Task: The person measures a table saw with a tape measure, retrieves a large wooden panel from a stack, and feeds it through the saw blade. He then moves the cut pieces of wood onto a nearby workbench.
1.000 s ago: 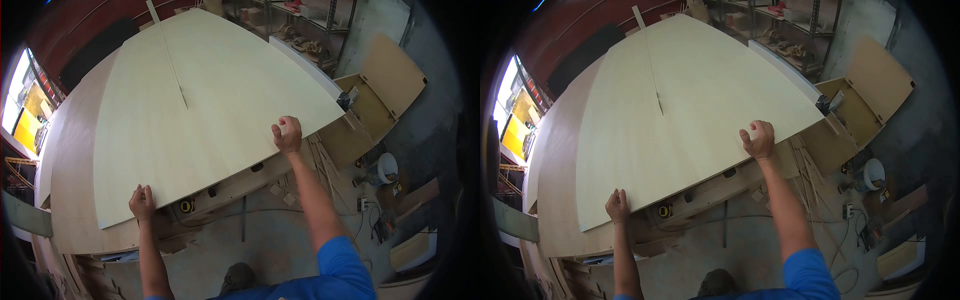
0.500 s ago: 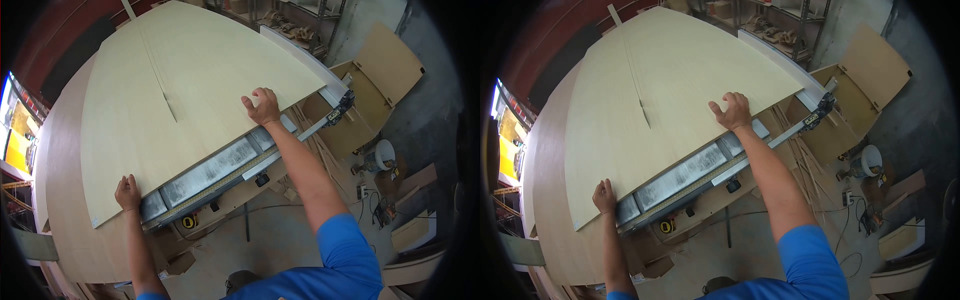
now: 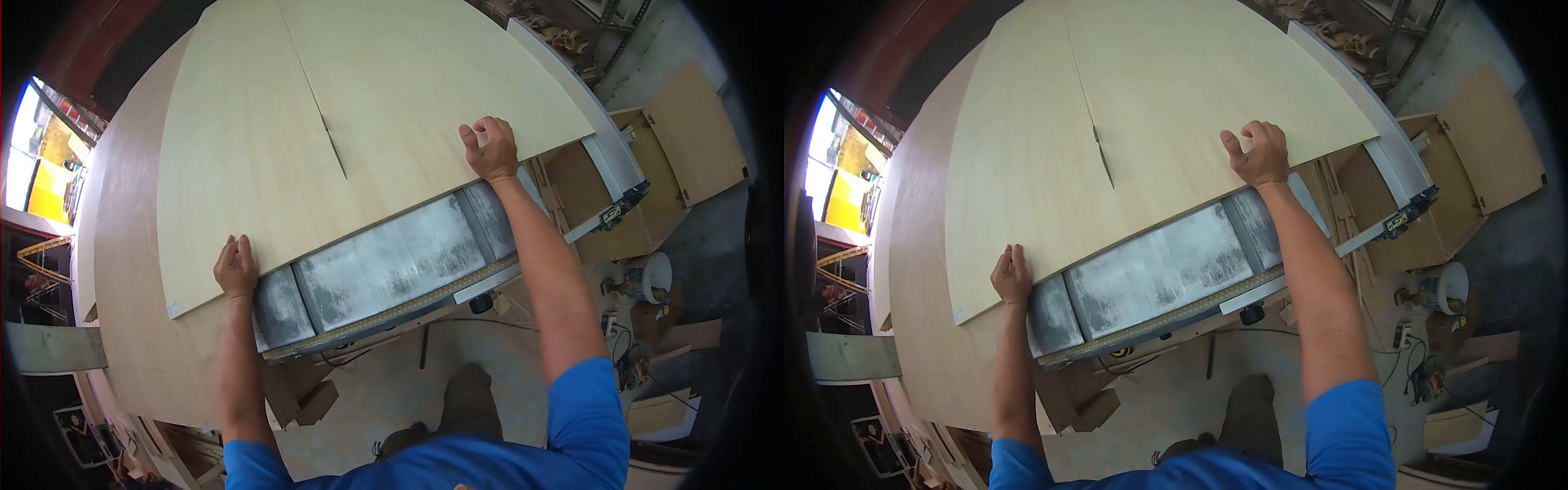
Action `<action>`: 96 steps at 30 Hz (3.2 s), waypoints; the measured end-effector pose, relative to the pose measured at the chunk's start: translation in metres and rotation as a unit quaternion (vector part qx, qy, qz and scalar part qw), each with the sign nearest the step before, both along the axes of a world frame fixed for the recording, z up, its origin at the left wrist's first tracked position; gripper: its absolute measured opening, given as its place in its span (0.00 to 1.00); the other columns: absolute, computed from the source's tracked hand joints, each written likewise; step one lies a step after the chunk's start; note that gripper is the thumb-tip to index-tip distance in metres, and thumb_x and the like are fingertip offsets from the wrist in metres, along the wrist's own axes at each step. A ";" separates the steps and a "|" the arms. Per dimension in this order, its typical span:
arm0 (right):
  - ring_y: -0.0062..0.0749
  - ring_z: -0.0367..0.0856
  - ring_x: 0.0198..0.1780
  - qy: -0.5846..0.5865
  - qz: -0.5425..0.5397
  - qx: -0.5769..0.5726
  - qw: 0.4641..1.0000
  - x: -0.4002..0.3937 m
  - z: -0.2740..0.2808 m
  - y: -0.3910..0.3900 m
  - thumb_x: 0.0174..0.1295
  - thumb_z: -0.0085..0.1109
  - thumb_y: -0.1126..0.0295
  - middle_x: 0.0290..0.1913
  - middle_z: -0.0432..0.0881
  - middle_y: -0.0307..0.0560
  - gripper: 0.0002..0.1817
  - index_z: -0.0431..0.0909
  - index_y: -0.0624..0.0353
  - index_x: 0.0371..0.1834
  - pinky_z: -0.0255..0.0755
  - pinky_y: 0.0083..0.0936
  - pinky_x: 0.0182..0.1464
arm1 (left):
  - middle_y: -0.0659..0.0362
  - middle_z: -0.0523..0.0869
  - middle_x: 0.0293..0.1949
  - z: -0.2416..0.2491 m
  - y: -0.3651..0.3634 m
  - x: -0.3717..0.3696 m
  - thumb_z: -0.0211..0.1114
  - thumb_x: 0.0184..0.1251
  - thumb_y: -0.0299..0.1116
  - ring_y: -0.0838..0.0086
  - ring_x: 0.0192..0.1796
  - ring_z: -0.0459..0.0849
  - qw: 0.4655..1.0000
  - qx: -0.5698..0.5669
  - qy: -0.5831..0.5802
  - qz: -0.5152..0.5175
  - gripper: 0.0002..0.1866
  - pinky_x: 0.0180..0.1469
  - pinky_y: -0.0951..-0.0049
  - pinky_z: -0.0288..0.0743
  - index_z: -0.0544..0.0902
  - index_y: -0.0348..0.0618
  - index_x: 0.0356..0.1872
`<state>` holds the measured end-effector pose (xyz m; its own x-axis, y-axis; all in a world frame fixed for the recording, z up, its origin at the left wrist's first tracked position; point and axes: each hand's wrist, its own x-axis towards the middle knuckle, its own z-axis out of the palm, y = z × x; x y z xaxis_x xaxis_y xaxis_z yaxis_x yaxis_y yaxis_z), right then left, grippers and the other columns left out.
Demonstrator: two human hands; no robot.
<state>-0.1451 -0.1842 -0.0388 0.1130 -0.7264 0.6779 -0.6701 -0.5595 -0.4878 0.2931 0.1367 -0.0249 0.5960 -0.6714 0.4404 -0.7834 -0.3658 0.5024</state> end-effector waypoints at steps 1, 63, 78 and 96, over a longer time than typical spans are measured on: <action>0.46 0.78 0.39 0.001 -0.001 0.004 1.000 0.002 -0.001 -0.003 0.62 0.57 0.34 0.31 0.81 0.49 0.33 0.78 0.59 0.27 0.73 0.40 0.48 | 0.51 0.88 0.32 0.001 -0.003 0.000 0.64 0.73 0.43 0.57 0.60 0.86 1.000 -0.001 0.003 0.002 0.16 0.49 0.62 0.80 0.85 0.40 0.31; 0.47 0.73 0.68 -0.702 0.341 0.331 0.530 -0.171 0.137 0.062 0.59 0.43 0.22 0.70 0.72 0.52 0.54 0.59 0.54 0.77 0.74 0.49 0.64 | 0.42 0.87 0.48 0.208 -0.007 -0.216 0.43 0.83 0.53 0.62 0.54 0.84 0.903 0.163 0.396 0.027 0.33 0.60 0.65 0.73 0.79 0.24 0.55; 0.43 0.78 0.65 -0.397 0.319 -0.201 0.837 -0.091 0.334 0.286 0.78 0.37 0.44 0.66 0.76 0.51 0.31 0.68 0.57 0.69 0.77 0.47 0.66 | 0.54 0.84 0.34 0.349 0.303 -0.084 0.46 0.80 0.58 0.76 0.30 0.79 0.891 0.195 0.408 0.041 0.34 0.30 0.71 0.73 0.81 0.28 0.53; 0.38 0.69 0.22 -0.277 0.569 -0.284 0.721 0.202 0.520 0.817 0.54 0.59 0.56 0.17 0.66 0.42 0.18 0.67 0.52 0.14 0.66 0.40 0.42 | 0.63 0.72 0.19 0.073 0.711 -0.101 0.61 0.70 0.50 0.76 0.17 0.68 0.639 -0.061 0.763 0.072 0.17 0.17 0.75 0.59 0.79 0.45 0.39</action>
